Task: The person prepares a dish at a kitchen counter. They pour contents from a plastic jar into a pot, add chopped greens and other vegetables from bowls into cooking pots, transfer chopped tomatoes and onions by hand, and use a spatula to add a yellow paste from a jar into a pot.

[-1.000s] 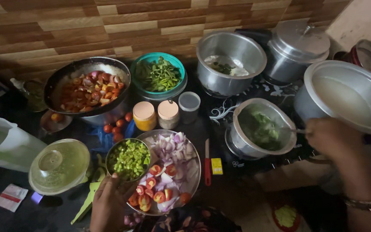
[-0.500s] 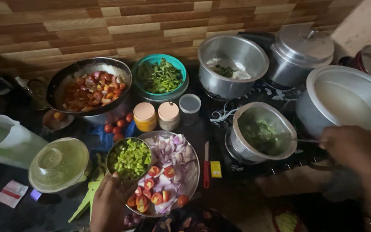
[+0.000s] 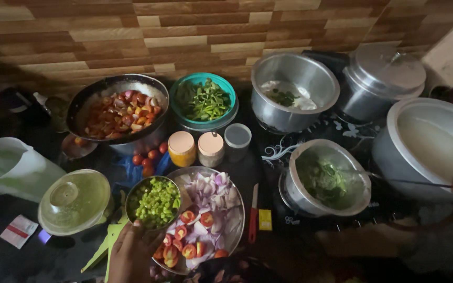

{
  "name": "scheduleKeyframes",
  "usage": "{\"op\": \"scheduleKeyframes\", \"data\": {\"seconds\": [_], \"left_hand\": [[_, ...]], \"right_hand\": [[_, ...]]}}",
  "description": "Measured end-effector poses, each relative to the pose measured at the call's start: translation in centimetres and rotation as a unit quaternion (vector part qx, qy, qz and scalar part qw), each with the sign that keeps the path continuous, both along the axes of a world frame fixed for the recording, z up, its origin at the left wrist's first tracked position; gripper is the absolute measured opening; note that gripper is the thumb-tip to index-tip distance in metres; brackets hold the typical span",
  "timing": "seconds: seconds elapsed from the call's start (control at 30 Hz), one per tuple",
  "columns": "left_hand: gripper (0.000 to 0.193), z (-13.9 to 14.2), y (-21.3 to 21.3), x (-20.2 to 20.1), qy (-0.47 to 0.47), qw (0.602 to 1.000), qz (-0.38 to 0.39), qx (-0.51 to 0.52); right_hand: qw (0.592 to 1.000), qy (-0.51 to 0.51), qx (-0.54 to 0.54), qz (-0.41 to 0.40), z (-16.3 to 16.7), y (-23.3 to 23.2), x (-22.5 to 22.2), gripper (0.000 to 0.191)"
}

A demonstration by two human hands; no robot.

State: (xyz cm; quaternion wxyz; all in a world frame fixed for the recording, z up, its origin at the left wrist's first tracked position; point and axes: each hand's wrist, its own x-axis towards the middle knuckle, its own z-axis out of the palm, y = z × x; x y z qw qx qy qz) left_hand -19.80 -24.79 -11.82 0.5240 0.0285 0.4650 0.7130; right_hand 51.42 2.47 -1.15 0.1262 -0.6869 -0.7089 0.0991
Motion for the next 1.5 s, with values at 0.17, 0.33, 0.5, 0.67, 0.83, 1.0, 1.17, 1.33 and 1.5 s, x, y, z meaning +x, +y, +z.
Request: {"op": "scheduleKeyframes", "data": {"seconds": [0.17, 0.33, 0.5, 0.67, 0.83, 1.0, 1.17, 1.33, 1.5], "left_hand": [[0.040, 0.3, 0.2, 0.0, 0.023, 0.999, 0.013, -0.029], [0.038, 0.9, 0.6, 0.0, 0.032, 0.999, 0.012, -0.037], [0.037, 1.7, 0.9, 0.3, 0.025, 0.999, 0.019, -0.030], [0.037, 1.6, 0.6, -0.2, 0.022, 1.000, 0.009, -0.014], [0.035, -0.1, -0.4, -1.4, 0.021, 0.999, 0.041, 0.007], [0.034, -2.0, -0.5, -3.0, 0.010, 0.999, 0.053, -0.008], [0.035, -2.3, -0.9, -3.2, 0.026, 0.999, 0.034, 0.018], [0.039, -1.4, -0.3, -2.9, 0.025, 0.999, 0.045, -0.009], [0.038, -3.1, -0.5, -3.0, 0.008, 0.998, 0.057, -0.015]], "right_hand": [[1.000, 0.004, 0.005, -0.010, 0.2, 0.6, -0.4, 0.008], [1.000, 0.002, 0.006, -0.016, 0.4, 0.9, -0.3, 0.009], [1.000, -0.002, 0.006, -0.020, 0.7, 1.2, -0.5, 0.011], [1.000, -0.006, 0.008, -0.021, 1.2, 0.9, -0.8, 0.013], [1.000, -0.010, 0.009, -0.021, 2.1, -0.1, -2.1, 0.015], [1.000, -0.013, 0.002, -0.019, 3.7, -2.9, -4.5, 0.017], [0.999, -0.017, -0.032, -0.016, 6.1, -4.6, -7.3, 0.020], [0.991, -0.085, 0.098, 0.039, 11.2, -2.2, -11.6, 0.024], [0.968, -0.189, 0.156, 0.063, 13.3, 4.3, -20.9, 0.027]]}}
